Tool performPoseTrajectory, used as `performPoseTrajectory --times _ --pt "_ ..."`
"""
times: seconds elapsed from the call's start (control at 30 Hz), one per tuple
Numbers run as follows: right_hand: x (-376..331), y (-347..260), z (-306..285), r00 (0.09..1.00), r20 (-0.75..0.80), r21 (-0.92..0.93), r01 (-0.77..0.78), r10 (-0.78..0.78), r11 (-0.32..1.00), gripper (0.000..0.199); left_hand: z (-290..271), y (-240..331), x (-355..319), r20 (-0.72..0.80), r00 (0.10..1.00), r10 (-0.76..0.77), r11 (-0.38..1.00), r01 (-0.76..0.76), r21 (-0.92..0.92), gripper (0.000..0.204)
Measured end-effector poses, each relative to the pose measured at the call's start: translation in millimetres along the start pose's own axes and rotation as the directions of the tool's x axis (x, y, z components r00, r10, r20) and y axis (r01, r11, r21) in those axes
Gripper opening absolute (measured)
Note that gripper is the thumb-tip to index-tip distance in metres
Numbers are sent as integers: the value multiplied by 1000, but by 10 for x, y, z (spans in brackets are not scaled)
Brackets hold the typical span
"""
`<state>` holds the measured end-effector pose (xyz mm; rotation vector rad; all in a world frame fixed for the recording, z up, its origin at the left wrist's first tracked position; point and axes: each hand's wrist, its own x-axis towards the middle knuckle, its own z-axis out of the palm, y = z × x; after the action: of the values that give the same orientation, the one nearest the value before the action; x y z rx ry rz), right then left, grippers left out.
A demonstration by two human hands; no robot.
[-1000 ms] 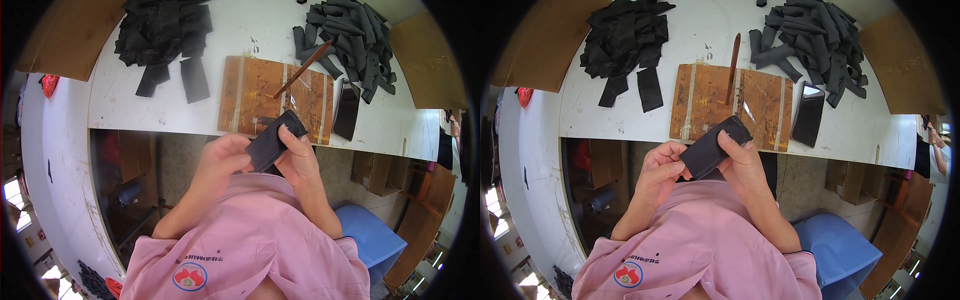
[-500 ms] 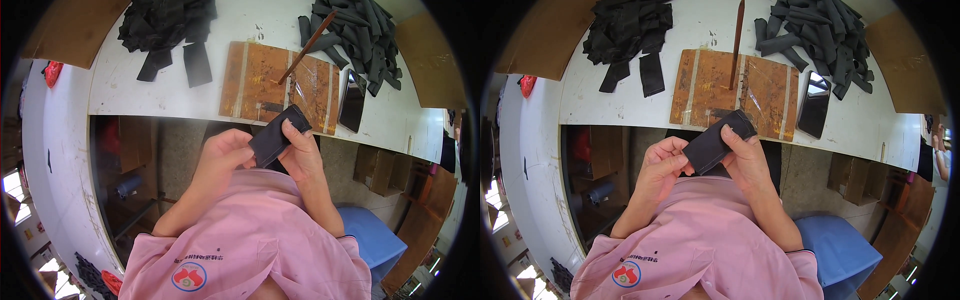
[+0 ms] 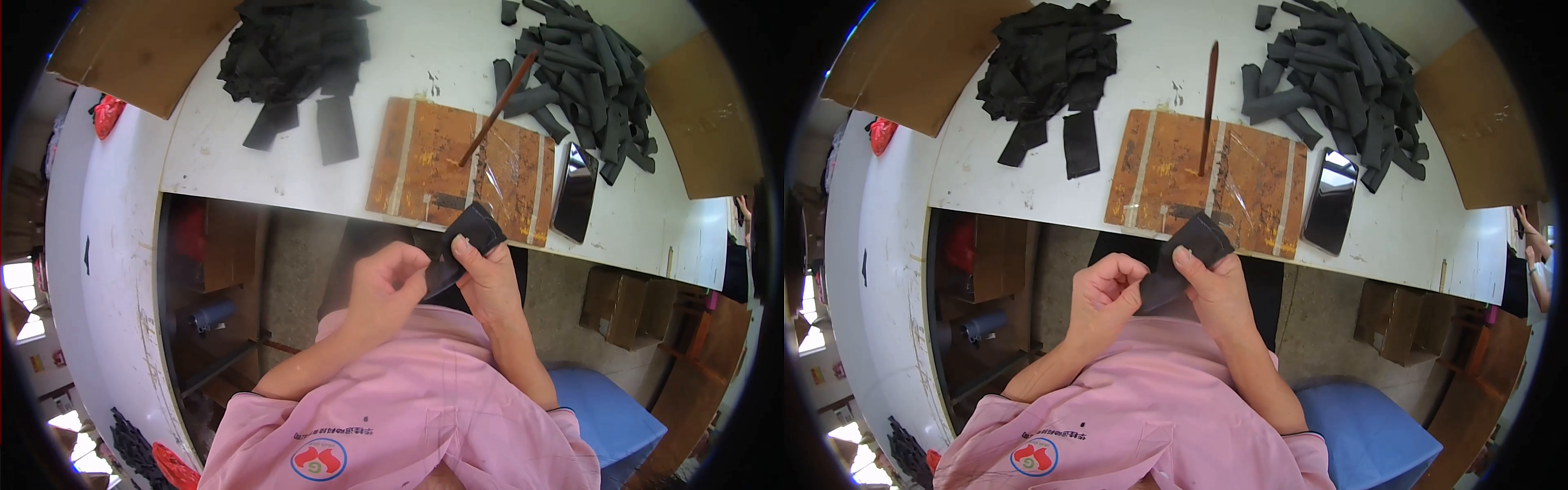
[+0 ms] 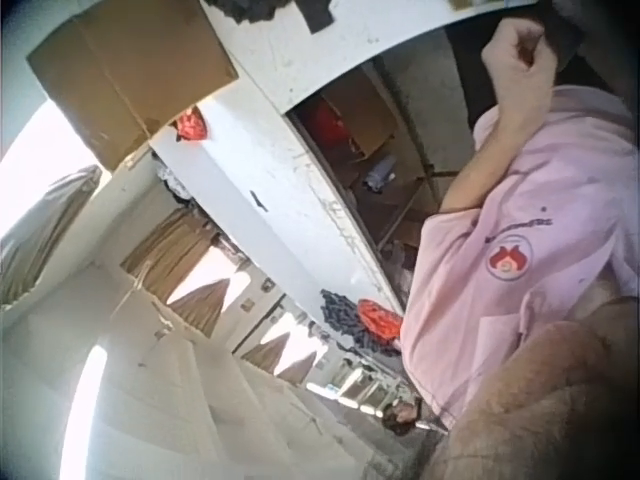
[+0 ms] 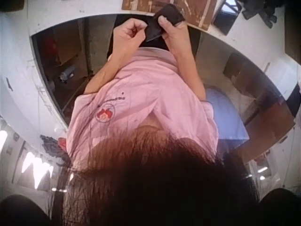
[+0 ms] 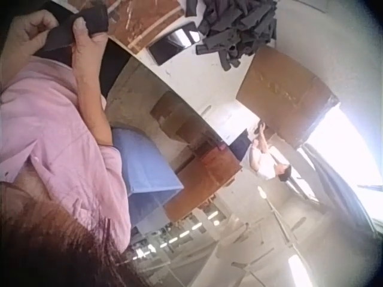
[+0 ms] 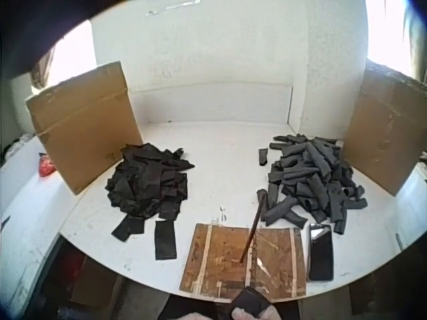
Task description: Wrapping and preparing black foam strips using a stationary jig on a workbench.
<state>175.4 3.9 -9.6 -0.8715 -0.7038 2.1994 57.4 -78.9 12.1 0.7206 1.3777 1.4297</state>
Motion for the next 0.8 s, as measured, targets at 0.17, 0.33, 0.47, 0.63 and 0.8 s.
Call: performPoseTrajectory --times 0.17,0.33,0.47,0.63,0.8 --pt "37 -108 -142 992 -117 -919 -88 -50 384 19 15 18 67 -101 985 138 983 -124 137 4" --pt "-92 -176 -35 842 118 -962 229 -527 151 25 47 74 89 -64 953 295 893 -252 372 4" --pt "-68 -129 61 840 331 -726 518 -430 452 16 126 78 144 -22 921 389 830 -340 443 6" --pt "50 -100 139 719 457 -801 588 -524 109 13 201 -96 235 -163 747 645 630 -398 667 11" --pt "160 -1 101 726 339 -876 476 -598 81 14 121 -19 371 -227 974 8 960 -71 -271 11"
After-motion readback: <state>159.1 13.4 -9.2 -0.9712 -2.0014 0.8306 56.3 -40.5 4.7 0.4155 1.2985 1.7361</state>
